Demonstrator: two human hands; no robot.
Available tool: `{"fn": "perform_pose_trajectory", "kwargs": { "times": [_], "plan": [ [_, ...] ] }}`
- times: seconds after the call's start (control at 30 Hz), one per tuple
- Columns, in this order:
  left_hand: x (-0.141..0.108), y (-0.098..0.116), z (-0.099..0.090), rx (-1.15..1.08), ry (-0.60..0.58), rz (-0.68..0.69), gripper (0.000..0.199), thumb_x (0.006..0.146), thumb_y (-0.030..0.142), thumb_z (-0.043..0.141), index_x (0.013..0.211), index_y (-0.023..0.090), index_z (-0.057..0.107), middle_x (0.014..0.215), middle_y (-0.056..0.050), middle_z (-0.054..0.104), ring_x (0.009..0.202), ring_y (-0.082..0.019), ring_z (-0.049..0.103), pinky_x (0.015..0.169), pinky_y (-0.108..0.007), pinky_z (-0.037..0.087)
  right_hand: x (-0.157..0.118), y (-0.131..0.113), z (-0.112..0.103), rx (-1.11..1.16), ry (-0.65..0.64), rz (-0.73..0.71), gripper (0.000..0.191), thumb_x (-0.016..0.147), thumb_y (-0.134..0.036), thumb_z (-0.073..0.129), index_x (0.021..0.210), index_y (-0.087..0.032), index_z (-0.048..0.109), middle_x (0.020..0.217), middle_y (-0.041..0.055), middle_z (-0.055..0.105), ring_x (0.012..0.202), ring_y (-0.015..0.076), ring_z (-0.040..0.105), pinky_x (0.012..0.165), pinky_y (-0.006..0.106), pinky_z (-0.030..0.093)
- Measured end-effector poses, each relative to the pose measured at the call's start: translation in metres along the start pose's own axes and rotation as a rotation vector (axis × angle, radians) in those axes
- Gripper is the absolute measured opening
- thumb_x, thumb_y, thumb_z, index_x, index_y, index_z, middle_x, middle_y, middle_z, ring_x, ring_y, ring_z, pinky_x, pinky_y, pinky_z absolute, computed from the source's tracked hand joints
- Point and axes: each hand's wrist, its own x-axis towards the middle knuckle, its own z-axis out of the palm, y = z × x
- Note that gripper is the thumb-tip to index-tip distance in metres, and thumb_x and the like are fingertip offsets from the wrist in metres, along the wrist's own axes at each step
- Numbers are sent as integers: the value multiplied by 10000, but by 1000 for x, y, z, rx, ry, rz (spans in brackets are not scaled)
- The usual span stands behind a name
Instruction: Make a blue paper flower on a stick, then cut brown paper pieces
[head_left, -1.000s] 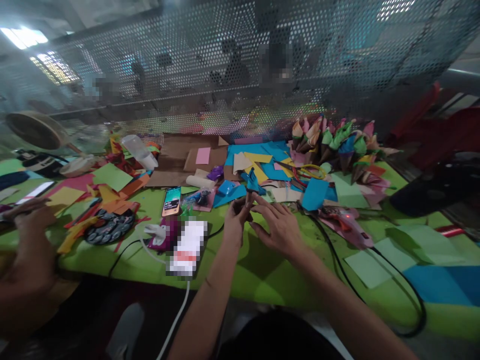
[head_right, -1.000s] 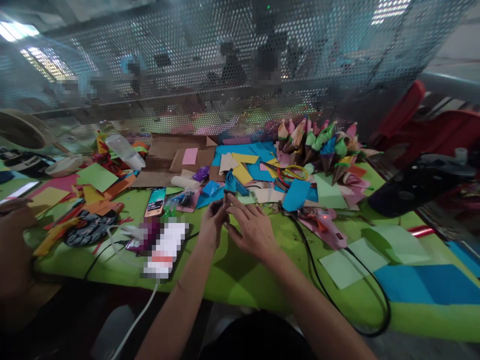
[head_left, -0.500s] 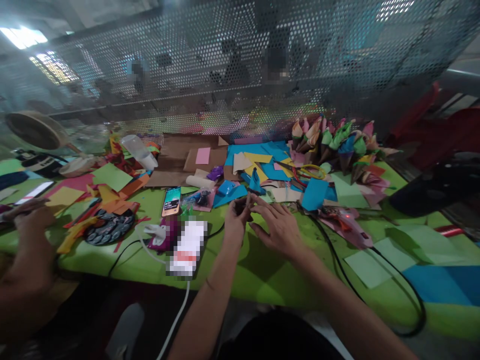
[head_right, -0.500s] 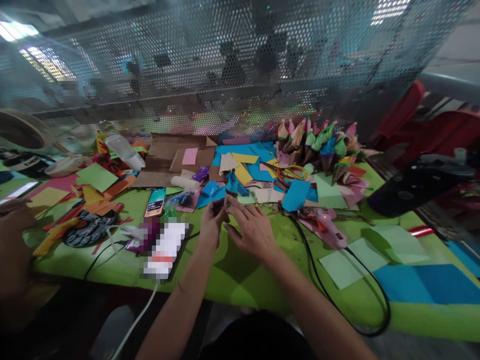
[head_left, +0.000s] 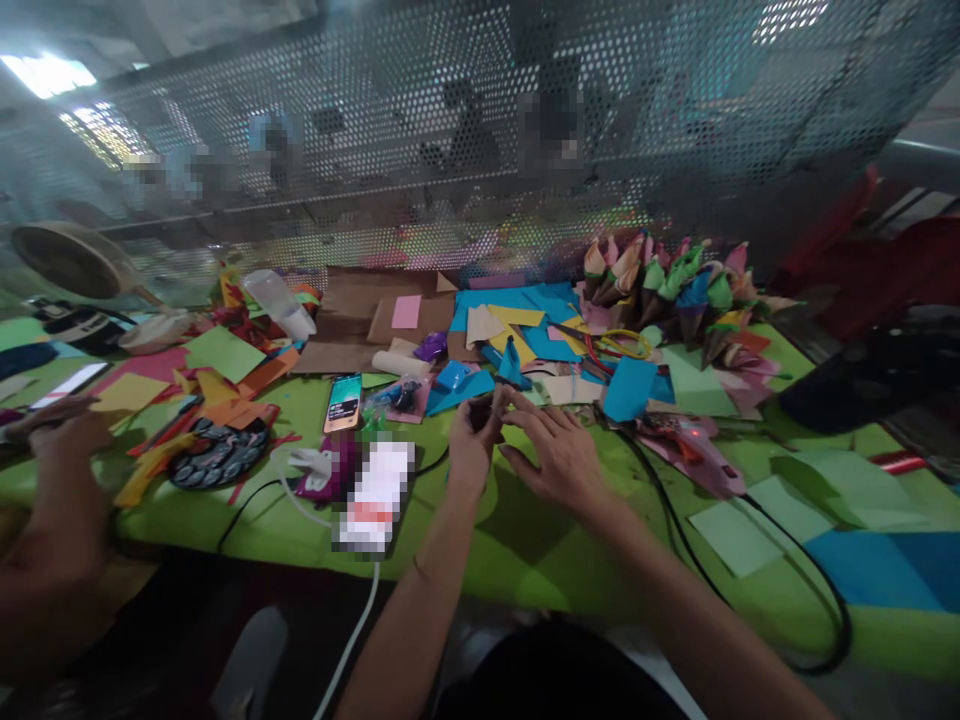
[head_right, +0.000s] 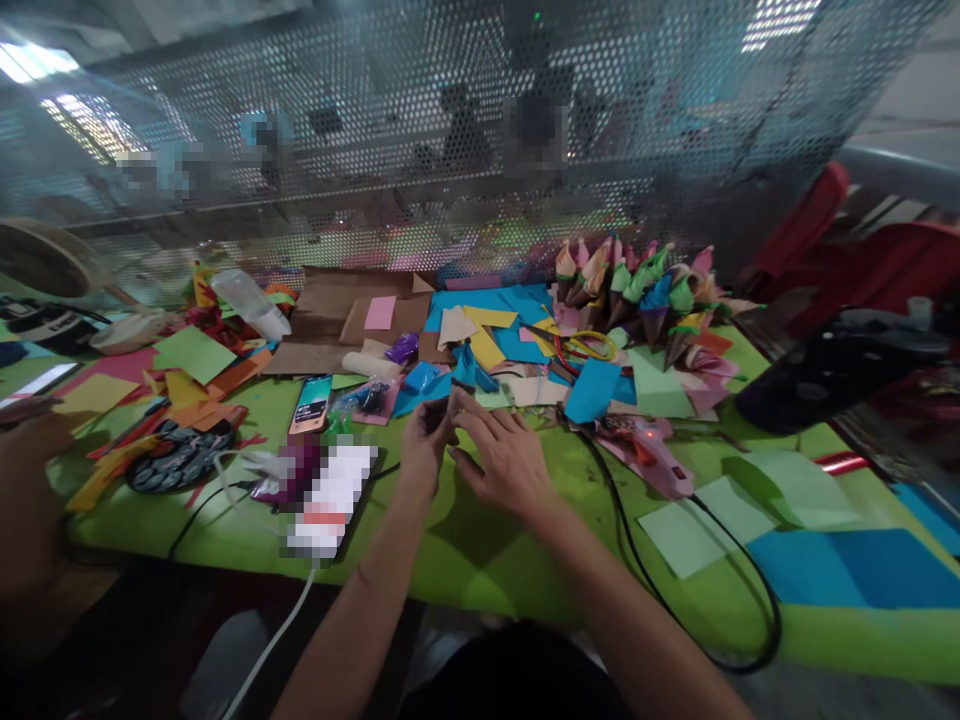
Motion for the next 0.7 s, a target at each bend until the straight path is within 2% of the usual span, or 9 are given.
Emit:
{"fn": "perform_pose_trajectory", "kwargs": {
  "times": [0.17, 0.37, 0.7],
  "plan": [
    [-1, 2, 1, -3, 10, 38, 519, 595, 549, 876, 878, 163, 676, 873, -59, 718, 782, -165, 624, 703, -283, 482, 0, 1, 1, 11, -31, 29, 246, 959, -351, 562, 1151, -216, 635, 1406, 103, 647, 989, 267, 651, 805, 392, 461],
    [-1, 0, 1, 20, 7, 26, 487, 633, 536, 853, 891, 161, 679, 838, -49, 703, 702, -141, 587, 617, -254, 438, 0, 0, 0, 28, -20, 18, 246, 956, -338, 564, 1146, -200, 637, 1391, 117, 655, 994, 272, 652, 822, 409, 468],
    [0, 0, 0, 39, 7, 55, 425, 657, 474, 842, 892, 164, 670, 855, -51, 705, 743, -150, 607, 681, -273, 475, 0, -1, 1, 27, -30, 43, 238, 952, -352, 563, 1137, -224, 642, 1374, 96, 669, 995, 281, 654, 811, 410, 468]
  ]
}}
